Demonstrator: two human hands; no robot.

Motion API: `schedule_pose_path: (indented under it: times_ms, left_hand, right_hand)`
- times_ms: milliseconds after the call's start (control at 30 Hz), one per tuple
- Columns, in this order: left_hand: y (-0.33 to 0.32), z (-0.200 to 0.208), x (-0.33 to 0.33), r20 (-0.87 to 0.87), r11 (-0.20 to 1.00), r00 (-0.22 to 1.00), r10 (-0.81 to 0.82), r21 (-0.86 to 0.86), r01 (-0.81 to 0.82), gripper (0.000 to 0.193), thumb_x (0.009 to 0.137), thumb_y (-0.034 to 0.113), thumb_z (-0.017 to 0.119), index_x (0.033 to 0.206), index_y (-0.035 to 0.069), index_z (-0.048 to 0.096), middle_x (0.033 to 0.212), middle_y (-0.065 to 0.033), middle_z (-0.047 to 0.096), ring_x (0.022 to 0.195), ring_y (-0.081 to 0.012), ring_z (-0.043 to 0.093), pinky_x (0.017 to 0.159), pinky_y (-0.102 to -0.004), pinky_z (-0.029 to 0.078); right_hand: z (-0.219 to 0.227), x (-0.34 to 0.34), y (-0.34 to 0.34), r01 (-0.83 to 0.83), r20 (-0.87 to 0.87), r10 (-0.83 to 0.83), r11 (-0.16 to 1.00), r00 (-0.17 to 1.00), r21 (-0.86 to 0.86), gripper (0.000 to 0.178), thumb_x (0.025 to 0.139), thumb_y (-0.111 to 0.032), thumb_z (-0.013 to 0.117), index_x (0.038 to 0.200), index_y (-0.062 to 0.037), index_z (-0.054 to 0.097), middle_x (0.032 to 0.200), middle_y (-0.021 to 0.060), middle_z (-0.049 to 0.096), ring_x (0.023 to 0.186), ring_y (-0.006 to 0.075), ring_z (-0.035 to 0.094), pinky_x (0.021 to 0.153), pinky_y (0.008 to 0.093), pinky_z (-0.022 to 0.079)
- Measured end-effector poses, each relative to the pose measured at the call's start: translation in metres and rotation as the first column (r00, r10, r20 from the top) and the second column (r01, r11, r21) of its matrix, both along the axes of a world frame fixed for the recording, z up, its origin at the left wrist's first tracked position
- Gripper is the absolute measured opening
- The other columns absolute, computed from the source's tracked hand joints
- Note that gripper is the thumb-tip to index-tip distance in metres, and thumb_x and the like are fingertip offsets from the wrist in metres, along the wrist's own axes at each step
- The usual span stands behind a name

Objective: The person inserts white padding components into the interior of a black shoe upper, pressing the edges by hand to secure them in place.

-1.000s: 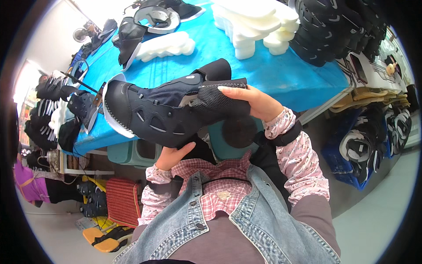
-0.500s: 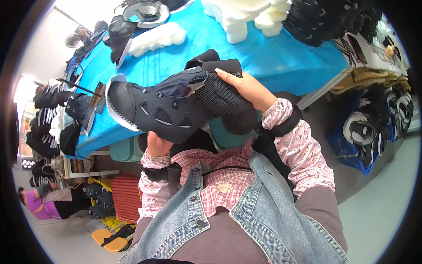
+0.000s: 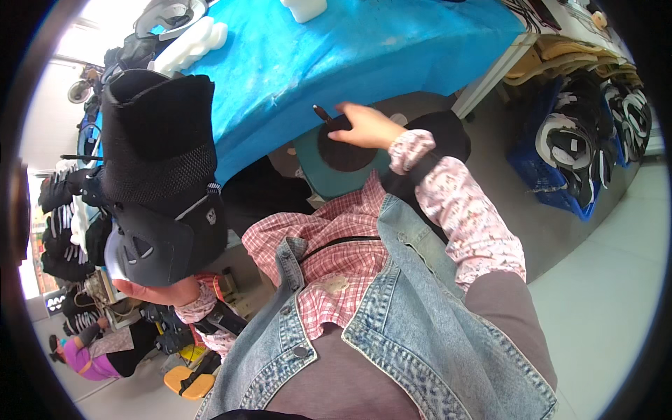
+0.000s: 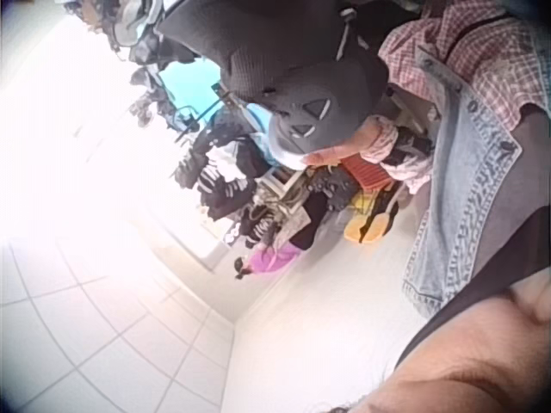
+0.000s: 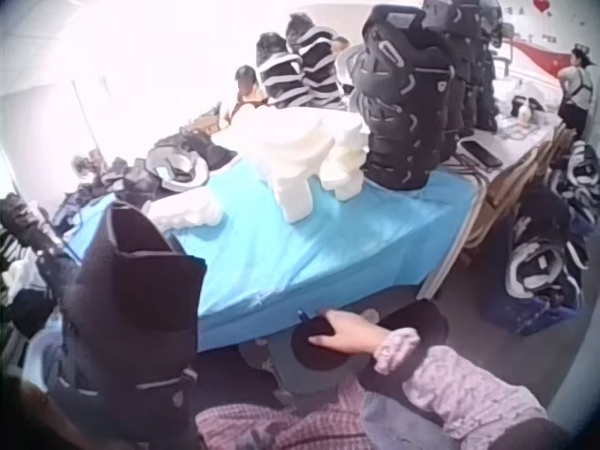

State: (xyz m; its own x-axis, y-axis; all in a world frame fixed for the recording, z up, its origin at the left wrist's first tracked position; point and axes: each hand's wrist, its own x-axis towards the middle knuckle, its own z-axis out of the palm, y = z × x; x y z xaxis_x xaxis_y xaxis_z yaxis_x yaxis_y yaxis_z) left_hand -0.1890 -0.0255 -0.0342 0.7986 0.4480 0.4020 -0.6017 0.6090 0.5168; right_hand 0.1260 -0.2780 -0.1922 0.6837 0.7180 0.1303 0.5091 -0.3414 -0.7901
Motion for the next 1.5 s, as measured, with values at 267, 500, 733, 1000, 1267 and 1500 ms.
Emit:
schedule_pose_path:
  times_ms: [267, 500, 733, 1000, 1267, 1500]
  left_hand:
    - [-0.012, -0.001, -0.004, -0.109, 0.912, 0.907, 0.408, -0.002, -0.41, 0.095, 0.08, 0.05, 0.064, 0.146, 0.001, 0.018, 0.149, -0.0206, 0.027, 0.127, -0.0355, 0.04, 0.102, -0.0475, 0.033]
    - [-0.05, 0.003, 0.03, -0.299, 0.825, 0.782, 0.547, 0.033, -0.565, 0.08, 0.087, 0.063, 0.044, 0.142, 0.005, 0.033, 0.146, -0.0161, 0.034, 0.133, -0.0336, 0.034, 0.11, -0.0538, 0.026]
    - [-0.07, -0.053, 0.033, -0.421, 0.91, 0.807, 0.413, 0.215, -0.353, 0.071, 0.089, 0.058, 0.045, 0.139, 0.01, 0.038, 0.139, -0.0121, 0.045, 0.125, -0.0319, 0.044, 0.105, -0.0511, 0.034]
    - [-0.075, -0.086, 0.011, -0.495, 0.973, 0.839, 0.224, 0.157, -0.167, 0.076, 0.083, 0.053, 0.048, 0.14, 0.005, 0.034, 0.138, -0.0158, 0.043, 0.124, -0.0345, 0.045, 0.102, -0.0508, 0.038]
    - [-0.073, -0.097, -0.001, -0.474, 0.956, 0.832, 0.287, 0.202, -0.215, 0.082, 0.076, 0.055, 0.053, 0.14, 0.006, 0.034, 0.136, -0.0158, 0.044, 0.123, -0.0348, 0.046, 0.101, -0.0517, 0.039]
    - [-0.075, -0.093, 0.011, -0.503, 0.968, 0.831, 0.239, 0.196, -0.159, 0.081, 0.077, 0.055, 0.051, 0.139, 0.006, 0.035, 0.135, -0.0157, 0.045, 0.122, -0.034, 0.047, 0.101, -0.0505, 0.04]
  right_hand:
    - [-0.015, -0.028, 0.025, 0.046, 0.108, -0.044, 0.999, 0.993, -0.018, 0.023, 0.091, -0.019, 0.056, 0.1, 0.0016, 0.053, 0.083, 0.0233, 0.062, 0.08, 0.042, 0.06, 0.069, 0.0463, 0.048]
    - [-0.008, -0.077, 0.019, 0.053, 0.057, -0.042, 0.976, 0.997, -0.21, 0.028, 0.089, -0.023, 0.059, 0.102, 0.0018, 0.054, 0.087, 0.0239, 0.063, 0.083, 0.0385, 0.062, 0.07, 0.0438, 0.049]
    - [0.081, -0.049, -0.041, 0.19, -0.488, 0.136, 0.806, 0.862, 0.56, 0.04, 0.096, -0.035, 0.05, 0.1, 0.0015, 0.064, 0.096, 0.0081, 0.066, 0.094, 0.0146, 0.062, 0.088, 0.0285, 0.047]
    - [0.113, -0.058, -0.036, -0.037, -0.817, 0.294, 0.947, 0.497, 0.319, 0.052, 0.094, -0.051, 0.049, 0.103, -0.0016, 0.063, 0.089, -0.0023, 0.056, 0.083, 0.0091, 0.05, 0.078, 0.0253, 0.041]
    - [0.111, -0.077, -0.003, -0.078, -0.72, 0.437, 0.877, 0.54, 0.474, 0.043, 0.08, -0.01, 0.064, 0.12, 0.0027, 0.054, 0.108, 0.0082, 0.063, 0.097, 0.0156, 0.059, 0.087, 0.0278, 0.047]
    - [0.101, -0.102, 0.02, 0.109, -0.837, 0.396, 0.879, 0.377, 0.464, 0.045, 0.079, -0.004, 0.058, 0.124, -0.0028, 0.053, 0.109, 0.0037, 0.061, 0.096, 0.0128, 0.057, 0.087, 0.0272, 0.045]
